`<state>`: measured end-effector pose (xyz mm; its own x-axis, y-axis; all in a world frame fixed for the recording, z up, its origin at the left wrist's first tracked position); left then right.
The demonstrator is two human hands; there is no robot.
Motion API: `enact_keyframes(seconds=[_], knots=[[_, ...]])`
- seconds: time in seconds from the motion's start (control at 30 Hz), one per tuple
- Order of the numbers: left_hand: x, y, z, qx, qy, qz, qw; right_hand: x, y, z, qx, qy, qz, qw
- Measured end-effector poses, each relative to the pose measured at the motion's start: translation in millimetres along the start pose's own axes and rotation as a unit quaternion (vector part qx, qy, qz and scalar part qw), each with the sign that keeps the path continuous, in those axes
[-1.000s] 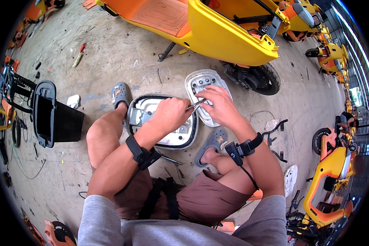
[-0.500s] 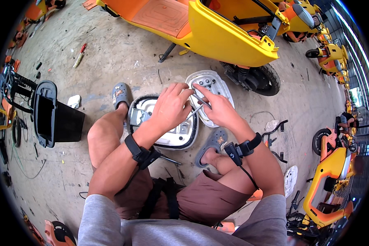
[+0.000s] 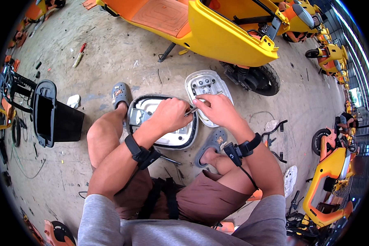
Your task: The person is using a screwdriver to remove or tighten screws on a metal and plastic scooter component while sitting on the floor.
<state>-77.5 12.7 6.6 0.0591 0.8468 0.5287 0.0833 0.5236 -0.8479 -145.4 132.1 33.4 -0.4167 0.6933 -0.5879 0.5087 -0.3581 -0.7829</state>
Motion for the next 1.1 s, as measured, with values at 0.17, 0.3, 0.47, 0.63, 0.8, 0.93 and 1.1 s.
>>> enact_keyframes(seconds=[0.17, 0.3, 0.47, 0.63, 0.8, 0.93, 1.1], knots=[[8.4, -3.1, -0.6, 0.013, 0.037, -0.055, 0.998, 11.4, 5.3, 2.0, 0.022, -0.058, 0.035, 0.997], [9.0, -5.6, -0.9, 0.035, 0.047, -0.069, 0.996, 8.3, 1.7, 0.3, 0.044, -0.112, 0.009, 0.993], [16.7, 1.1, -1.2, -0.017, 0.095, -0.064, 0.993, 1.9, 1.7, -1.0, 0.016, -0.109, 0.005, 0.994], [23.4, -25.3, -3.6, 0.158, 0.132, -0.069, 0.976, -1.7, 4.4, -3.3, -0.025, -0.126, 0.012, 0.992], [24.7, -35.1, -8.9, 0.268, 0.161, 0.062, 0.948, -2.4, 3.2, 0.2, -0.040, -0.135, -0.043, 0.989], [4.2, 4.9, 0.8, 0.019, 0.035, 0.025, 0.999, -8.5, -10.2, -8.0, 0.101, -0.230, -0.076, 0.965], [-3.6, 6.8, -0.2, 0.001, -0.008, 0.009, 1.000, -13.4, -23.4, -5.7, 0.149, -0.151, -0.088, 0.973]])
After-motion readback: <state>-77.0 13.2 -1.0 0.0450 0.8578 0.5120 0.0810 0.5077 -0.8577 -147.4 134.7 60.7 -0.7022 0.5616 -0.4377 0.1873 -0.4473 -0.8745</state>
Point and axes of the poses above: each hand's wrist, its own z-axis towards the middle knuckle, its own y-axis out of the palm, x = y × z, the point moved 8 cm from there along z, towards the middle knuckle, and after that the axes turned 3 degrees about z, right-handed, at the moved point
